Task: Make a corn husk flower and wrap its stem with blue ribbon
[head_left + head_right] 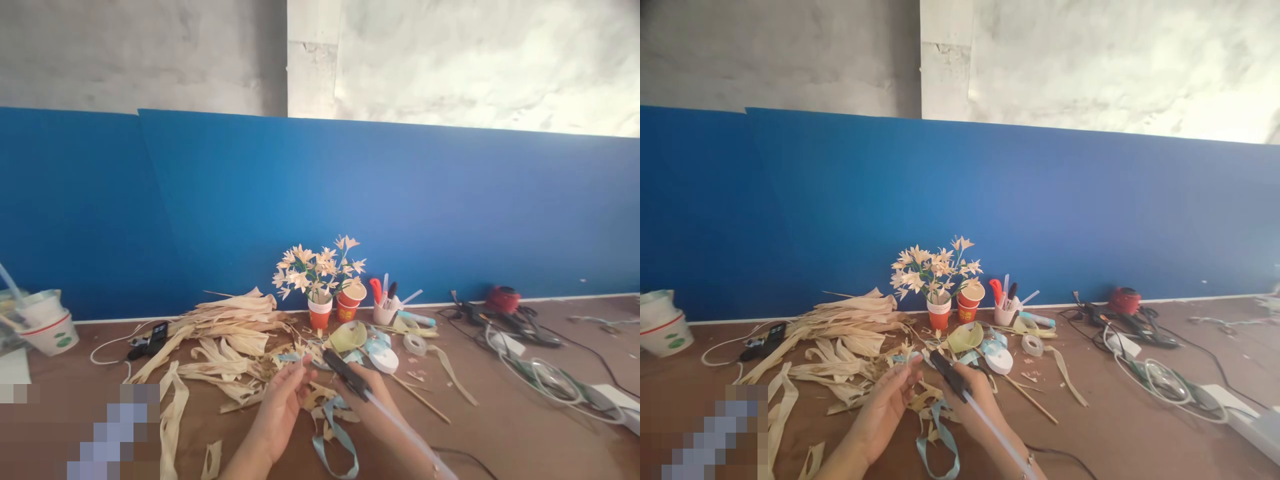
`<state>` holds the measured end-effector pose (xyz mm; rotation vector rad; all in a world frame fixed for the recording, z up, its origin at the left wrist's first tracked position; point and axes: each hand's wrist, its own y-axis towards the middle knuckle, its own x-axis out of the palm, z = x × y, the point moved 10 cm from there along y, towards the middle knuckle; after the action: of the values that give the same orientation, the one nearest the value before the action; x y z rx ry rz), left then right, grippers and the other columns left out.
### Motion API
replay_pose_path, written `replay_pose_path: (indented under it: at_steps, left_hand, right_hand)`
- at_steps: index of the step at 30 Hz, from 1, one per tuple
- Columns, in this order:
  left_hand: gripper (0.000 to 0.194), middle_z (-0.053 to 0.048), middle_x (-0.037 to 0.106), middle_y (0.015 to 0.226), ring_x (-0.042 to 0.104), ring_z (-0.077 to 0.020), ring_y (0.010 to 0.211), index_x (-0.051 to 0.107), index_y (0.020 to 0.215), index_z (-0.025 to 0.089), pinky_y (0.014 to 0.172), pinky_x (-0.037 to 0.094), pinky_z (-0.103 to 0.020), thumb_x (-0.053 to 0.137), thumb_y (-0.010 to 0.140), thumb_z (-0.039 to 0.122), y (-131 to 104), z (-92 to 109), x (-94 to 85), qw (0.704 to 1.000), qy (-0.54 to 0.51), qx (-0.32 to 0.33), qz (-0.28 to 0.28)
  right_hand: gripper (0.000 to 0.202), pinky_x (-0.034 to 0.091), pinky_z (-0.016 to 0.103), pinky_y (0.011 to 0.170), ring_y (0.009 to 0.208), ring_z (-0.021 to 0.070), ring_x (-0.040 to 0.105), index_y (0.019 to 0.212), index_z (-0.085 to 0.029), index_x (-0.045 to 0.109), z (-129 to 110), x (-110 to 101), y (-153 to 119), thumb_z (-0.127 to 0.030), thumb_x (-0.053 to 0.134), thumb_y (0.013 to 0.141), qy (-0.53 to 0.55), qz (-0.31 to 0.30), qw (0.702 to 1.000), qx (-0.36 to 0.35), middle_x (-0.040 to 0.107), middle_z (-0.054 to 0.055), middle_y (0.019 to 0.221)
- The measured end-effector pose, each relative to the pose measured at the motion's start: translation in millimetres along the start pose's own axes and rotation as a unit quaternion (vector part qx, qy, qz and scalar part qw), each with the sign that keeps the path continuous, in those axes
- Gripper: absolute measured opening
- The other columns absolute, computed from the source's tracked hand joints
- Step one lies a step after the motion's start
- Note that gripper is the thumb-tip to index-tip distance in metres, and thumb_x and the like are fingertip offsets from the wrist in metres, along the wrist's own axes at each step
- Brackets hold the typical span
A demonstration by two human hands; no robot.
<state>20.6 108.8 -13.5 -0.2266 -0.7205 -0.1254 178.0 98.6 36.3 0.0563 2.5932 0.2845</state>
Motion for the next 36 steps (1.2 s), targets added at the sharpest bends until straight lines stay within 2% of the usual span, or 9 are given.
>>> replay_pose_path:
  at_steps: [4,9,15,19,23,27,30,34,36]
  left_hand:
    - [0.014,-0.006,0.069,0.104,0.065,-0.017,0.091,0.068,0.076,0.016,0.069,0.051,-0.021,0.075,0.064,0.02,-4,-10,6.3,0.998,-0.03,-0.044,-0.019]
    - [0.01,-0.004,0.071,0.086,0.065,-0.0181,0.094,0.066,0.068,0.015,0.08,0.052,-0.023,0.075,0.064,0.016,-2,-9,4.5,0.999,-0.035,-0.031,-0.019]
    - [0.017,-0.009,0.072,0.092,0.062,-0.0225,0.101,0.068,0.071,0.014,0.092,0.047,-0.031,0.077,0.06,0.024,5,4,-8.5,0.999,0.031,0.013,0.024]
    - [0.033,-0.01,0.072,0.086,0.064,-0.0244,0.092,0.07,0.074,0.012,0.086,0.047,-0.034,0.076,0.057,0.04,10,27,-32.4,0.98,0.138,0.093,0.11]
    - [0.041,-0.008,0.071,0.073,0.064,-0.0251,0.079,0.069,0.074,0.012,0.075,0.048,-0.035,0.071,0.058,0.049,4,45,-55.4,0.931,0.254,0.151,0.216]
    - [0.037,-0.012,0.071,0.093,0.063,-0.0277,0.087,0.07,0.075,0.014,0.076,0.048,-0.036,0.069,0.06,0.048,3,48,-58.5,0.911,0.297,0.177,0.225]
    - [0.031,-0.014,0.061,0.115,0.056,-0.0302,0.102,0.07,0.066,0.016,0.085,0.045,-0.04,0.065,0.064,0.046,2,55,-55.5,0.888,0.339,0.221,0.219]
    - [0.031,-0.012,0.059,0.112,0.051,-0.0306,0.108,0.07,0.067,0.017,0.092,0.039,-0.041,0.063,0.066,0.047,-2,63,-55.5,0.853,0.383,0.267,0.232]
    - [0.032,-0.011,0.059,0.109,0.052,-0.0294,0.106,0.07,0.068,0.017,0.092,0.039,-0.04,0.062,0.068,0.048,-1,63,-56.8,0.852,0.383,0.272,0.231]
  right_hand:
    - [0.021,0.04,0.021,0.052,0.056,0.0125,0.049,0.08,-0.013,0.061,7,20,-2,-0.032,0.053,0.076,0.058,-0.054,0.997,0.021,0.057,-0.001,0.062]
    - [0.018,0.038,0.021,0.053,0.057,0.0125,0.048,0.076,-0.014,0.06,2,18,-2,-0.031,0.051,0.077,0.027,-0.04,0.999,-0.008,0.056,-0.001,0.062]
    - [0.012,0.038,0.024,0.055,0.061,0.0169,0.054,0.077,-0.018,0.056,9,-43,8,-0.029,0.052,0.074,-0.136,0.042,0.99,-0.006,0.061,0.002,0.065]
    - [0.021,0.037,0.027,0.061,0.076,0.0243,0.06,0.086,-0.018,0.056,66,-92,-3,-0.018,0.055,0.065,-0.339,0.023,0.931,0.136,0.066,0.009,0.081]
    - [0.022,0.04,0.032,0.07,0.088,0.0282,0.062,0.09,-0.013,0.058,109,-111,-24,-0.013,0.049,0.07,-0.434,-0.022,0.878,0.199,0.065,0.017,0.09]
    - [0.022,0.04,0.037,0.072,0.093,0.0318,0.06,0.087,-0.014,0.06,97,-120,-34,-0.014,0.054,0.067,-0.489,-0.002,0.838,0.243,0.064,0.017,0.092]
    - [0.022,0.039,0.04,0.072,0.097,0.0348,0.056,0.086,-0.016,0.063,46,-104,-25,-0.015,0.056,0.065,-0.523,0.031,0.833,0.177,0.063,0.018,0.096]
    - [0.018,0.037,0.026,0.059,0.065,0.0182,0.061,0.067,-0.021,0.065,1,-17,-14,-0.017,0.048,0.073,-0.318,-0.116,0.939,0.055,0.067,0.006,0.071]
    - [0.017,0.036,0.025,0.06,0.065,0.0174,0.059,0.065,-0.021,0.065,-17,12,-7,-0.016,0.051,0.072,-0.29,-0.126,0.949,-0.006,0.067,0.004,0.068]
